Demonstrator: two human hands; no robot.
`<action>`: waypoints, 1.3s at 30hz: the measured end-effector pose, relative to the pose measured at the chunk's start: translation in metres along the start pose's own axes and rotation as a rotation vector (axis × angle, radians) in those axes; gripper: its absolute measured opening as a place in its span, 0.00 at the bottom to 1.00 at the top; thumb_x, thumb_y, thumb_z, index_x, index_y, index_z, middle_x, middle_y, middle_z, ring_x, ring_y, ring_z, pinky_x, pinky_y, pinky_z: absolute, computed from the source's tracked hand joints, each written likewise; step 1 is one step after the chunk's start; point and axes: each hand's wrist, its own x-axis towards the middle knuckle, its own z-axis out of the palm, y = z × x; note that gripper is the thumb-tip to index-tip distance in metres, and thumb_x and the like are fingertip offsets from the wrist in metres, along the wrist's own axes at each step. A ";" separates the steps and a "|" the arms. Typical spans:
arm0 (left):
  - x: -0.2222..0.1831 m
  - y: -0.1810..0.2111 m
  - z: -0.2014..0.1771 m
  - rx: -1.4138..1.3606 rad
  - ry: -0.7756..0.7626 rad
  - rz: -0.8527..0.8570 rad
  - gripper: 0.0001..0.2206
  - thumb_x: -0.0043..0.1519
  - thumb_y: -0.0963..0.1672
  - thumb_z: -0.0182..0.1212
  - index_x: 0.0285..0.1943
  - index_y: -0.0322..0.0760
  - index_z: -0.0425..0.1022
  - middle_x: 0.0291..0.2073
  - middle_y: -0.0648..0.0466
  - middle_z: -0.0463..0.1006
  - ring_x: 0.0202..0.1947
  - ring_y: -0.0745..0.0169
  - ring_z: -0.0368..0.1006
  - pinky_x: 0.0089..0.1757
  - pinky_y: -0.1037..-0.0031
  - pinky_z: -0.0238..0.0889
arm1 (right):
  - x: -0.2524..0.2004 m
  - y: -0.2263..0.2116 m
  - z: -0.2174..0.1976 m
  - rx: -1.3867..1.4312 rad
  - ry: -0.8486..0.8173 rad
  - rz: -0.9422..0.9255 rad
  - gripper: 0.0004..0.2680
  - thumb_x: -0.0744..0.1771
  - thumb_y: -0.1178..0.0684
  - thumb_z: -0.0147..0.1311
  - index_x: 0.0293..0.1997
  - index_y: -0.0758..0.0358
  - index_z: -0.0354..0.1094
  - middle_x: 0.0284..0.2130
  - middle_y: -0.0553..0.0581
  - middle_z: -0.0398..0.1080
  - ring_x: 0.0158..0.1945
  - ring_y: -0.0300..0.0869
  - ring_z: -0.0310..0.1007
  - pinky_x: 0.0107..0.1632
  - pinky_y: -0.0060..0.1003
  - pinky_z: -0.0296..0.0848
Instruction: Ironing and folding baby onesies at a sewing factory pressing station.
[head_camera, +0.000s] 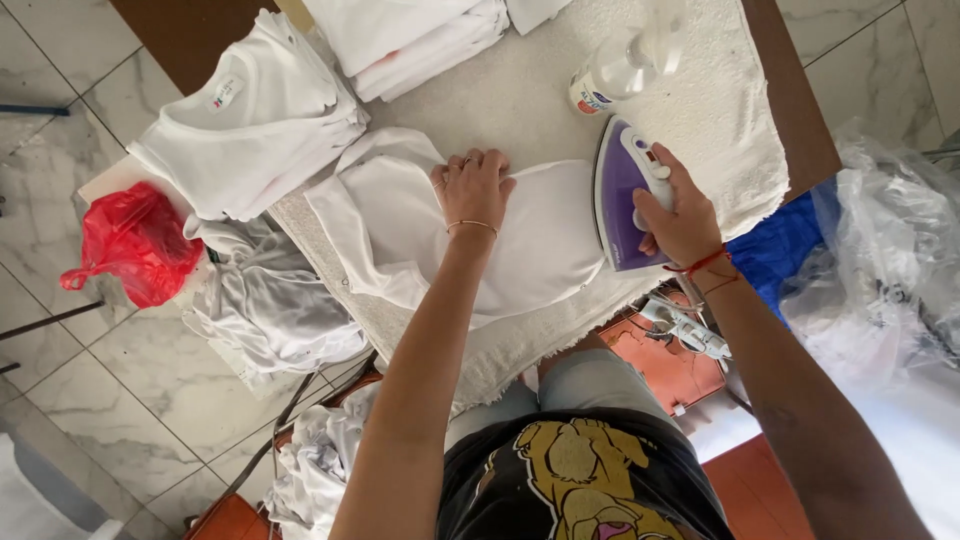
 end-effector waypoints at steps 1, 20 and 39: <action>0.002 0.002 0.000 -0.004 -0.003 -0.004 0.10 0.46 0.50 0.60 0.32 0.54 0.65 0.25 0.62 0.69 0.37 0.61 0.65 0.45 0.63 0.47 | -0.002 0.009 -0.002 -0.005 -0.003 0.002 0.18 0.63 0.57 0.44 0.59 0.58 0.51 0.23 0.66 0.67 0.15 0.43 0.66 0.18 0.28 0.70; -0.011 -0.010 -0.065 -0.245 0.112 -0.275 0.01 0.54 0.47 0.52 0.32 0.54 0.67 0.24 0.66 0.70 0.30 0.67 0.68 0.38 0.69 0.58 | 0.046 -0.021 0.017 -0.521 -0.469 -0.190 0.17 0.59 0.42 0.48 0.52 0.32 0.57 0.34 0.60 0.70 0.39 0.56 0.68 0.46 0.48 0.66; -0.136 0.003 -0.090 -0.340 0.309 -0.474 0.02 0.52 0.46 0.58 0.30 0.53 0.70 0.22 0.66 0.69 0.27 0.68 0.66 0.37 0.75 0.53 | 0.036 0.011 -0.014 -0.439 -0.345 0.007 0.17 0.61 0.49 0.51 0.54 0.38 0.59 0.27 0.67 0.69 0.19 0.49 0.68 0.22 0.31 0.69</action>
